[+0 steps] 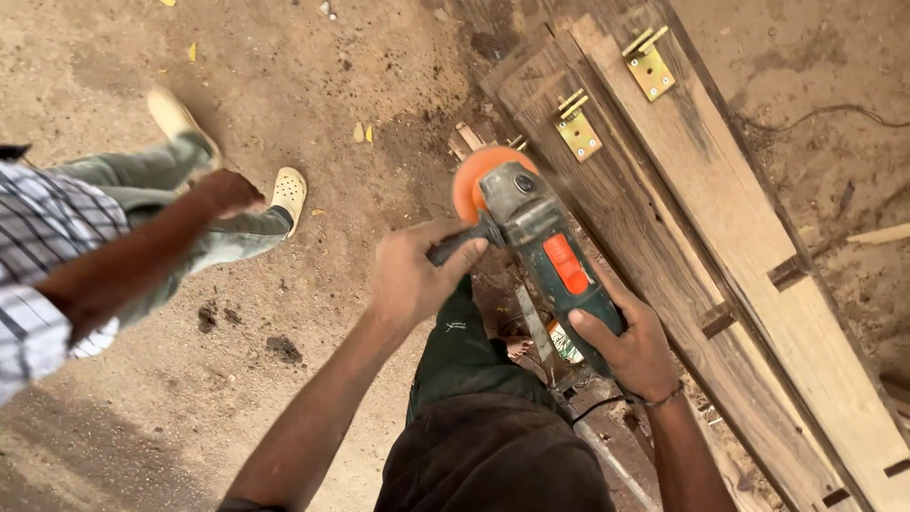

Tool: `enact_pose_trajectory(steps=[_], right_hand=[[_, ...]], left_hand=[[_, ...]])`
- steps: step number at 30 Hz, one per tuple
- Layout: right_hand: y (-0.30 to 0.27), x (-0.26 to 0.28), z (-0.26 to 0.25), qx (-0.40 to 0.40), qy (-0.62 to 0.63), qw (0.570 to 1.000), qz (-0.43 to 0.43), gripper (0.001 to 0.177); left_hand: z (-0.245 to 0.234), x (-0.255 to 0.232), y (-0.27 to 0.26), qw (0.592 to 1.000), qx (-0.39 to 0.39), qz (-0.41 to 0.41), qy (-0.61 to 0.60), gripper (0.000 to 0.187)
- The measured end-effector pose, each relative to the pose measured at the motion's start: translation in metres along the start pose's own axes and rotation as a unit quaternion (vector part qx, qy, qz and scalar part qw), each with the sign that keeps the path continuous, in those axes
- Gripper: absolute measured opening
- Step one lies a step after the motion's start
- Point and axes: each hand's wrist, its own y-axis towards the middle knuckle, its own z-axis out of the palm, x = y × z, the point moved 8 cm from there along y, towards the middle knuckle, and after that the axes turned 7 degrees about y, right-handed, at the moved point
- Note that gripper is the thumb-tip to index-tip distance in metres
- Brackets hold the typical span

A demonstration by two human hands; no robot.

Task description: The worker is using an angle grinder with a sanding disc to smooth the surface and edges of long wooden planks.

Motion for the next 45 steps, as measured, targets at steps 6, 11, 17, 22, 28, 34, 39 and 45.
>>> enact_pose_trajectory(steps=[6, 11, 17, 22, 28, 34, 39, 45], right_hand=[[-0.035, -0.022, -0.011, -0.009, 0.000, 0.999, 0.049, 0.085], [-0.007, -0.012, 0.000, -0.010, 0.006, 0.998, 0.062, 0.085], [0.040, 0.014, 0.015, 0.006, -0.023, 0.999, -0.044, 0.087], [0.027, -0.012, 0.009, 0.009, -0.042, 0.999, -0.034, 0.090], [-0.016, -0.031, -0.010, -0.014, -0.043, 0.997, 0.057, 0.093], [-0.055, -0.035, -0.027, -0.038, 0.006, 0.997, 0.062, 0.083], [-0.086, -0.044, -0.040, -0.060, -0.008, 0.995, 0.074, 0.080], [-0.129, -0.067, -0.049, -0.077, -0.009, 0.989, 0.126, 0.083]], left_hand=[[0.029, -0.008, -0.017, 0.986, 0.118, -0.105, 0.052, 0.029], [0.003, -0.008, 0.001, 0.994, -0.021, 0.088, 0.057, 0.028], [-0.022, 0.019, 0.037, 0.995, 0.042, -0.062, 0.066, 0.028], [-0.012, 0.018, 0.025, 0.998, 0.019, -0.017, 0.055, 0.027], [0.020, 0.002, 0.002, 0.997, 0.061, -0.031, 0.042, 0.028], [0.045, -0.020, -0.019, 0.998, 0.056, 0.014, 0.015, 0.034], [0.067, -0.026, -0.036, 0.995, 0.098, -0.023, 0.017, 0.035], [0.088, -0.040, -0.057, 0.995, 0.085, 0.054, -0.007, 0.033]])
